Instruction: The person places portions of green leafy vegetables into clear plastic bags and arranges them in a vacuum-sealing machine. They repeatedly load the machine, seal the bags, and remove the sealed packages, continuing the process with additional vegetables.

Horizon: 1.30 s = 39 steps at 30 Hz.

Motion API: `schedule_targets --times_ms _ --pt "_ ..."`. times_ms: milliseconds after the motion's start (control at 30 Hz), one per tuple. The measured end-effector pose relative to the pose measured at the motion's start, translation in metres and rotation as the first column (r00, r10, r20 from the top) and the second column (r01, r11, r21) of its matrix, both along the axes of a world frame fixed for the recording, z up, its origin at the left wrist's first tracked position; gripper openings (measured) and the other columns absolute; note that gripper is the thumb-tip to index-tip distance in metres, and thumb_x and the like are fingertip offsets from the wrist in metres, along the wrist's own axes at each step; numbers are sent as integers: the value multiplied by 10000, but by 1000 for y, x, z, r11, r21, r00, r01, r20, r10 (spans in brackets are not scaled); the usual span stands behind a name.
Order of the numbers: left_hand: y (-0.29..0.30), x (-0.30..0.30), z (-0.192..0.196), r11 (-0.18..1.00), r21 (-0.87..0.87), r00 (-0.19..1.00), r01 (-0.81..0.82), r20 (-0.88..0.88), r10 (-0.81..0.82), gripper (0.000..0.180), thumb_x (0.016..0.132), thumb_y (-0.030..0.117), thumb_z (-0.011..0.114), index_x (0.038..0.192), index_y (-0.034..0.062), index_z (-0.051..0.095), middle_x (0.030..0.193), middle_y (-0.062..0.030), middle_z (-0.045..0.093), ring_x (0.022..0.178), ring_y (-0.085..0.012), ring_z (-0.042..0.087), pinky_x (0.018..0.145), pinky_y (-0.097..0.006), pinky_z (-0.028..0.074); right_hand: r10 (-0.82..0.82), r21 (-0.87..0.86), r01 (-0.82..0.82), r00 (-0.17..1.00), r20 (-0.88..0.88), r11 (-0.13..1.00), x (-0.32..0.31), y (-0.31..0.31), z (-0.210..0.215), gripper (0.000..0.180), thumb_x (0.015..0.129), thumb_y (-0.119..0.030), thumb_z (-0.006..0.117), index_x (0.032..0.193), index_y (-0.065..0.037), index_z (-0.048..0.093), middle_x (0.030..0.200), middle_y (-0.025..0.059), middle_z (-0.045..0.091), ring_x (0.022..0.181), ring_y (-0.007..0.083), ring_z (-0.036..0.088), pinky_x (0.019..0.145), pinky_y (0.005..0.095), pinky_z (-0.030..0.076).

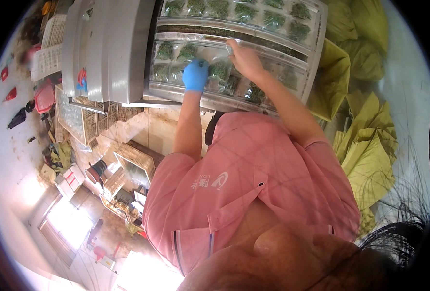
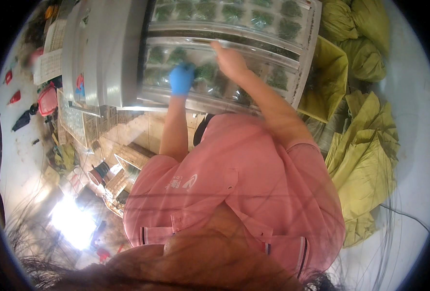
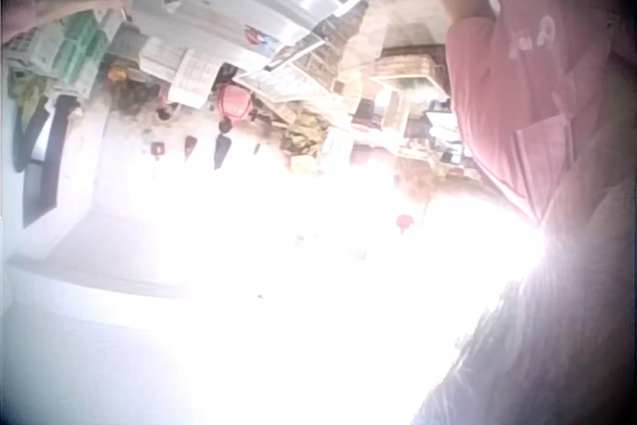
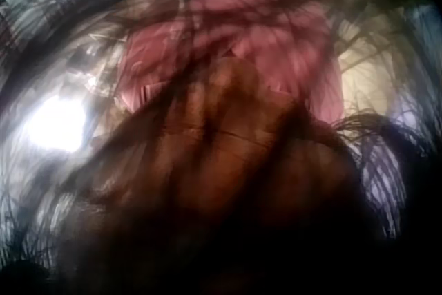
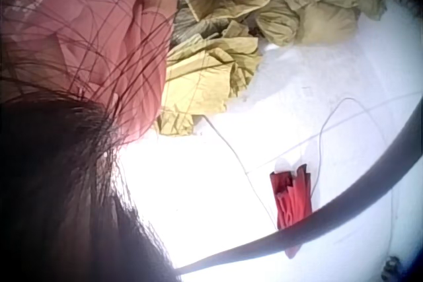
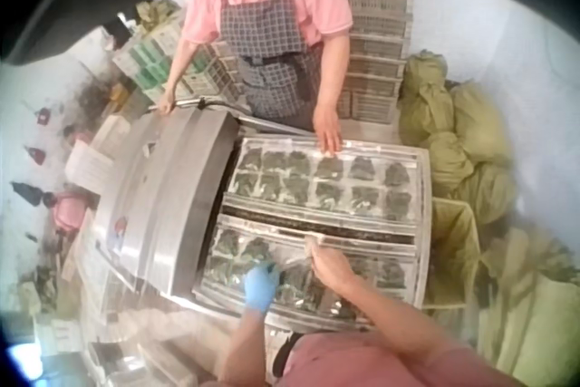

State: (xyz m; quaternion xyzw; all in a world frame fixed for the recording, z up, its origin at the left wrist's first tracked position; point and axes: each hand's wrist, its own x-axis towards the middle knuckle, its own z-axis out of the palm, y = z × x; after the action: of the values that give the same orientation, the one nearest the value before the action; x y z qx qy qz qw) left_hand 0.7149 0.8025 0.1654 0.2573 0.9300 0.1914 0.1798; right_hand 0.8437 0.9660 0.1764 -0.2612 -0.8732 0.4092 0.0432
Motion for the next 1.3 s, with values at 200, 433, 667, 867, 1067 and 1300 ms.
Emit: schedule_targets --times_ms 200,433,667,867,1067,1300 --pt "31 -27 -3 944 -229 969 238 -16 -248 197 848 292 582 960 195 712 991 -111 703 907 -329 673 782 -441 533 62 121 -92 972 225 988 -10 -5 -48 182 865 -199 621 960 -53 672 913 234 656 899 399 629 757 501 504" --pt "45 -62 -21 911 -275 928 308 -122 -351 206 856 246 543 986 169 683 981 -129 701 920 -335 673 783 -448 537 -17 110 -14 962 274 994 -2 8 -5 246 816 -283 655 904 -60 707 998 199 666 921 371 644 779 467 527" --pt "51 -51 -22 964 -252 983 87 -136 -125 228 876 254 551 968 68 643 978 -195 688 914 -387 662 791 -457 532 -139 135 147 988 -66 980 -3 18 -22 261 816 -245 685 1012 -76 657 1104 174 637 1039 354 598 835 454 509" --pt "11 -17 87 996 85 996 -33 -81 40 337 836 351 676 1012 65 652 935 -163 701 875 -343 678 752 -429 531 -264 59 270 960 -92 961 -9 21 -41 280 824 -234 666 1066 -95 646 1090 164 627 1035 349 592 897 444 478" --pt "-188 -114 147 911 307 904 -276 -239 354 287 842 346 699 926 71 699 856 -134 711 775 -291 686 714 -372 520 -277 -88 263 919 -281 961 36 -8 -20 182 839 -161 678 989 -59 665 970 121 654 858 279 650 766 356 512" --pt "-413 -261 195 827 -185 769 -531 -516 377 537 770 401 729 1184 82 607 1089 -177 667 1028 -341 635 851 -433 509 -214 -40 212 931 -295 976 71 -93 42 87 857 -80 674 937 -45 672 840 91 638 714 188 627 655 285 497"
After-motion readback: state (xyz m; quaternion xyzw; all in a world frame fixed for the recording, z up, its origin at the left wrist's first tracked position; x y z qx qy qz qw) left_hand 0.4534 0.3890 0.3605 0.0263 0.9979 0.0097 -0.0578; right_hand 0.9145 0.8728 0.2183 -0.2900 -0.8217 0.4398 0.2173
